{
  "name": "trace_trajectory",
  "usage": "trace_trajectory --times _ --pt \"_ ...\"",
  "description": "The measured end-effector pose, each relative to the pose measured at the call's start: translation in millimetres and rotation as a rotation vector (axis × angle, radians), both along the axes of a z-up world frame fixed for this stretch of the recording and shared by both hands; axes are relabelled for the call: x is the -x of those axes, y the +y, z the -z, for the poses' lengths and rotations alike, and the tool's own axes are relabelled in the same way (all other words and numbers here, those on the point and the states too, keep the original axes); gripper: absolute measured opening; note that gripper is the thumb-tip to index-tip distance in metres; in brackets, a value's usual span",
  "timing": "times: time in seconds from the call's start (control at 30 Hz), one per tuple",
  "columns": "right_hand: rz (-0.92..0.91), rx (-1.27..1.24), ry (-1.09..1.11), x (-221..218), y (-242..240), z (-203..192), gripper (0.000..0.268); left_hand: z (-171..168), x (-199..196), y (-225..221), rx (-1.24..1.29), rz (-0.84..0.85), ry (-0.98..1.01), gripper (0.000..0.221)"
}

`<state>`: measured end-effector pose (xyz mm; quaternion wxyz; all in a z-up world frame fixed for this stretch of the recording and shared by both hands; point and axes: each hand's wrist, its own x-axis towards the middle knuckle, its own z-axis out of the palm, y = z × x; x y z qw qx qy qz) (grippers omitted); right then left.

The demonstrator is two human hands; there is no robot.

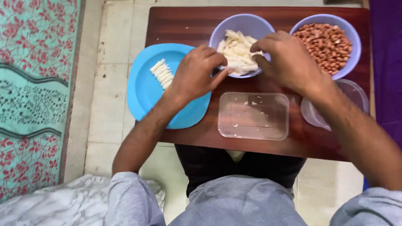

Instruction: Wrapping individual peanuts in thin white strips to create small snacks.

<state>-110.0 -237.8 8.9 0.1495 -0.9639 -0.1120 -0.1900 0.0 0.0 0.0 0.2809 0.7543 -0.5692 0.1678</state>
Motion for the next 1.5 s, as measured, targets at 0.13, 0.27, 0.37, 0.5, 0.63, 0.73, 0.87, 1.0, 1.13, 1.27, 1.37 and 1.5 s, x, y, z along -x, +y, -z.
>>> trace_trajectory --times 0.13,0.27,0.37,0.5,0.63,0.73,0.87,1.0,1.13,1.27,1.37,1.5 --pt "-0.040 0.034 0.017 -19.8 -33.5 3.5 0.031 5.9 -22.8 -41.1 -0.141 0.047 0.027 0.014" --pt "-0.051 0.122 0.089 -41.1 -45.4 8.6 0.030 15.6 -39.1 -70.4 -0.364 0.038 0.070 0.023" --pt "-0.084 0.274 0.086 -60.2 -51.3 15.9 0.029 22.4 -52.1 -83.1 -0.452 0.027 0.039 0.026" --pt "-0.078 0.449 0.264 -79.3 -47.5 26.4 0.025 22.2 -61.2 -89.7 -0.570 0.003 0.114 0.036" --pt "-0.093 0.506 0.272 -88.0 -43.3 39.2 0.022 16.4 -64.9 -94.3 -0.648 -0.006 0.182 0.030" --pt "-0.104 0.576 0.291 -93.0 -42.7 48.4 0.011 20.6 -67.3 -97.3 -0.662 -0.016 0.155 0.024" --pt "-0.102 0.569 0.223 -99.8 -44.8 52.3 0.013 20.7 -71.6 -96.4 -0.604 -0.006 0.155 0.025" --pt "-0.068 0.539 0.211 -101.6 -51.1 42.5 0.014 4.2 -76.4 -89.1 -0.455 0.077 0.205 0.033" --pt "-0.057 0.393 0.253 -91.9 -47.8 7.2 0.030 -10.5 -74.8 -81.8 -0.364 0.039 0.243 0.036" --pt "-0.031 0.266 0.451 -84.3 -34.3 -18.7 0.014 -17.9 -72.5 -76.8 -0.313 0.055 0.178 0.028" --pt "-0.013 0.170 0.672 -83.6 -18.9 -28.9 0.016 -13.6 -75.7 -76.4 -0.385 0.010 0.095 0.028" --pt "-0.116 0.209 0.564 -94.1 -16.5 25.7 0.020 -7.4 -74.5 -75.2 -0.413 0.003 0.008 0.027"
